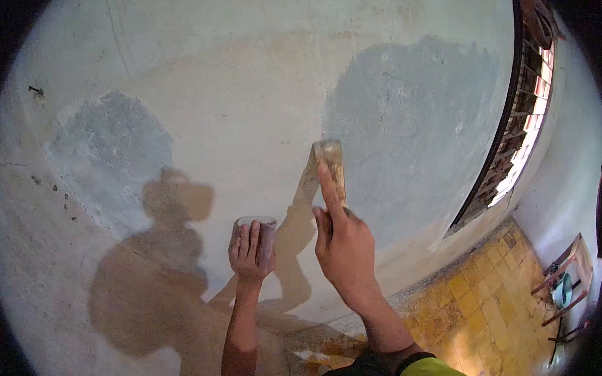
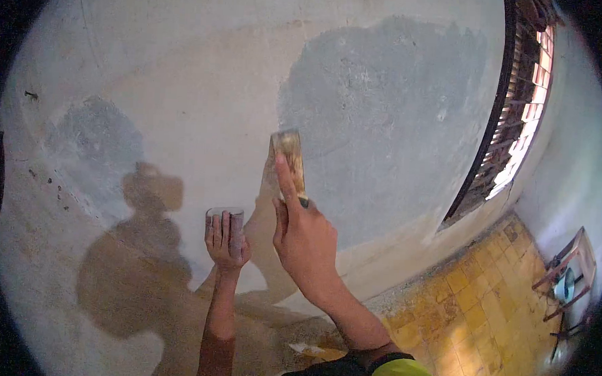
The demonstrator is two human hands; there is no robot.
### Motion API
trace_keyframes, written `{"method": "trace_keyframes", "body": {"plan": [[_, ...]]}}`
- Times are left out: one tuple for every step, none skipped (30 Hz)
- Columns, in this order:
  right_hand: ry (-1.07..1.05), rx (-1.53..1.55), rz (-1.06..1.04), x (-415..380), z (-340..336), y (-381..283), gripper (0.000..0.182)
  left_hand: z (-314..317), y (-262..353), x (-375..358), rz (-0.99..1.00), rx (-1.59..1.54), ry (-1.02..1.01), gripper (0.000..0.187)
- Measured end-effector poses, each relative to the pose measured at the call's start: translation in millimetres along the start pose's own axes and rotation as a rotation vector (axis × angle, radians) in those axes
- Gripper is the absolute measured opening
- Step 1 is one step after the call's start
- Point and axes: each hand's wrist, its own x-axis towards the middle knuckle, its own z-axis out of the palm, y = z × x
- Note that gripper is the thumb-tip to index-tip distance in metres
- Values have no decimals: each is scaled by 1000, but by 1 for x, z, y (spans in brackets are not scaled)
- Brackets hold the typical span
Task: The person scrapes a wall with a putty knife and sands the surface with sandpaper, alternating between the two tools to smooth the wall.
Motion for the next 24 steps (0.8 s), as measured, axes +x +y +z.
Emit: {"method": "trace_keyframes", "body": {"plan": [[2, 0, -1, -5, 1, 3, 68, -1, -1, 2, 12, 20, 10, 42], [-18, -14, 15, -8, 3, 7, 68, -1, -2, 2, 15, 23, 14, 42], [-40, -29, 27, -7, 3, 8, 69, 1, -2, 0, 9, 15, 12, 42], [-44, -27, 21, -2, 4, 8, 69, 1, -2, -2, 0, 6, 6, 43], [14, 20, -22, 7, 5, 7, 69, 3, -2, -3, -2, 8, 2, 43], [70, 67, -60, 14, 4, 6, 70, 4, -2, -3, -11, 4, 6, 44], [62, 68, -51, 18, 3, 4, 70, 3, -1, -5, -19, -1, 6, 44], [99, 40, -71, 23, 0, 1, 70, 1, -1, -8, -18, -2, -1, 44], [140, 10, -99, 27, -2, 0, 70, 2, -2, -7, -14, 4, -3, 45], [144, 9, -103, 23, -1, 2, 70, 3, -2, -6, -9, 10, -3, 46], [104, 16, -87, 13, 0, 6, 70, 3, -1, -5, -10, 12, 2, 46], [64, 25, -70, 4, 1, 9, 70, 2, -1, -6, 5, 40, 3, 46], [66, 28, -74, -3, 1, 11, 70, 1, -2, -5, 21, 70, 3, 47], [-3, 20, -18, -7, 2, 12, 69, 2, -3, -4, 21, 76, 10, 47], [-76, 9, 36, -7, 1, 13, 69, 3, -3, -4, 19, 70, 17, 47], [-82, 10, 35, -4, -1, 14, 69, 2, -1, -6, 18, 60, 17, 46], [-84, 68, 10, -1, -3, 13, 68, 1, -1, -7, 17, 60, 7, 46], [-83, 125, -15, 1, -7, 12, 67, 3, -2, -7, 4, 36, 4, 46], [-90, 126, -10, 0, -9, 11, 67, 2, -3, -8, -11, 11, -1, 46], [-109, 109, -3, 1, -12, 10, 67, 3, -3, -6, -13, 11, 0, 46], [-131, 89, 4, 2, -15, 11, 67, 2, -3, -4, -3, 29, 10, 46], [-138, 87, 2, 0, -14, 13, 67, 1, -1, -4, 6, 48, 17, 46], [-144, 78, 5, -4, -11, 15, 68, 2, 0, -6, 2, 52, 14, 46], [-151, 72, 10, -6, -8, 17, 68, 2, -1, -8, -1, 44, 4, 45]]}}
